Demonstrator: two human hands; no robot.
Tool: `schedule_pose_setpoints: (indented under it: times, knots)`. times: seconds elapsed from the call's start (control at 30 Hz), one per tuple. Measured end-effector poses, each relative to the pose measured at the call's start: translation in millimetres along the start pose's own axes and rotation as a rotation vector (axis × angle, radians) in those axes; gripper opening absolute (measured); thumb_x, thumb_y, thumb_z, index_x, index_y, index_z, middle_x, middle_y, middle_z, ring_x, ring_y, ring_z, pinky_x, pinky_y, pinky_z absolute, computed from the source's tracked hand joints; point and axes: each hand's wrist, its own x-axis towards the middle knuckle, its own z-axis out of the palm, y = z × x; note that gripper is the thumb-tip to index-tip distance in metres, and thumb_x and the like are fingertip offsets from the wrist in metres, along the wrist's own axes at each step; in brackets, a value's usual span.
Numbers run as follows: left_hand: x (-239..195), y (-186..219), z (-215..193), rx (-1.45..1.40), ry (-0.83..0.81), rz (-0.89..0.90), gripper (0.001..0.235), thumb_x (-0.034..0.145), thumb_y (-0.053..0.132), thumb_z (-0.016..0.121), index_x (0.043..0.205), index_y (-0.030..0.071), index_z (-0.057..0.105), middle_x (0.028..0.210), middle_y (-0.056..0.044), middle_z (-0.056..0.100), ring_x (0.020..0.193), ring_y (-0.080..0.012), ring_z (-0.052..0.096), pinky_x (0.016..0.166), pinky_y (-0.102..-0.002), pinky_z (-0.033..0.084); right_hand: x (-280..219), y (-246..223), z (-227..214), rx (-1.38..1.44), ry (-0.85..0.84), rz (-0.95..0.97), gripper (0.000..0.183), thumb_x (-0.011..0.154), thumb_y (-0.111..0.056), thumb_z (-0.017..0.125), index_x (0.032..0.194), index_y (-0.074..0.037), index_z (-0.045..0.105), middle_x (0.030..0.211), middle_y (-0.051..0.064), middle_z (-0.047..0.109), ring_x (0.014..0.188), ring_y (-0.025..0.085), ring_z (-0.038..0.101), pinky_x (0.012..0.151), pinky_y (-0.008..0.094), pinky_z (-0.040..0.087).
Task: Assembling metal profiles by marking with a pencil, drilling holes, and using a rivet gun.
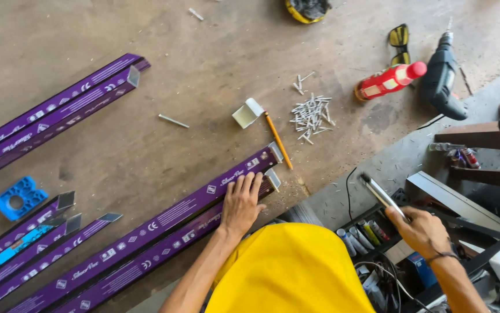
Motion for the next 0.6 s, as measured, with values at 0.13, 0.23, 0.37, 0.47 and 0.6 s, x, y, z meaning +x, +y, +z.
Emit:
schedule_pose_setpoints:
  times: [0.13, 0.23, 0.37, 0.47, 0.6]
  knots:
    - [-6.1, 16.9, 8.0, 0.005, 0.087, -0.032, 0.087, 0.065, 0.032, 0.094, 0.138, 0.006, 0.055, 0.131, -0.013, 0.059, 0.12, -0.0286, 0.056, 0.096, -0.042, 0.048, 56.9, -7.7, 14.9, 0.317, 0.225, -0.296, 0.03, 0.112, -0.032, 0.05, 0.123, -0.012, 0.07, 0.084, 0.011, 0.067, 0.055, 0.018, 0.053, 0.04, 0.029, 0.043]
    - [-2.6, 23.5, 12.4, 0.009, 0.122, -0.022, 0.04, 0.092, -0.001, 0.056, 0.131, 0.005, 0.058, 0.122, -0.013, 0.062, 0.106, -0.0294, 0.058, 0.087, -0.041, 0.048, 117.8, -56.2, 11.0, 0.387, 0.456, -0.492, 0.023, 0.104, -0.027, 0.059, 0.113, -0.009, 0.07, 0.087, 0.017, 0.072, 0.074, 0.035, 0.064, 0.067, 0.046, 0.048]
    - [-1.4, 27.9, 21.6, -0.014, 0.065, -0.007, 0.046, 0.085, 0.0, 0.06, 0.131, -0.003, 0.056, 0.116, -0.019, 0.066, 0.101, -0.0296, 0.065, 0.094, -0.04, 0.056, 187.9, -112.4, 5.4, 0.296, 0.688, -0.763, 0.032, 0.102, -0.016, 0.059, 0.129, 0.001, 0.066, 0.113, 0.024, 0.072, 0.103, 0.045, 0.065, 0.085, 0.054, 0.049]
    - [-2.8, 21.4, 14.1, -0.124, -0.027, 0.038, 0.065, 0.08, 0.013, 0.068, 0.139, -0.005, 0.048, 0.129, -0.024, 0.062, 0.114, -0.0347, 0.064, 0.105, -0.042, 0.053, 215.3, -122.1, 0.8, 0.309, 0.689, -0.847, 0.034, 0.099, -0.017, 0.06, 0.131, -0.005, 0.066, 0.118, 0.022, 0.065, 0.106, 0.046, 0.058, 0.089, 0.056, 0.046]
    - [11.4, 32.6, -25.8, -0.391, -0.296, -0.043, 0.086, 0.074, 0.02, 0.058, 0.15, -0.01, 0.033, 0.111, -0.029, 0.065, 0.09, -0.0392, 0.068, 0.08, -0.047, 0.062, 242.9, -88.4, -26.4, 0.349, 0.988, -1.028, 0.042, 0.092, -0.015, 0.082, 0.129, 0.002, 0.07, 0.127, 0.026, 0.059, 0.117, 0.042, 0.052, 0.094, 0.053, 0.045]
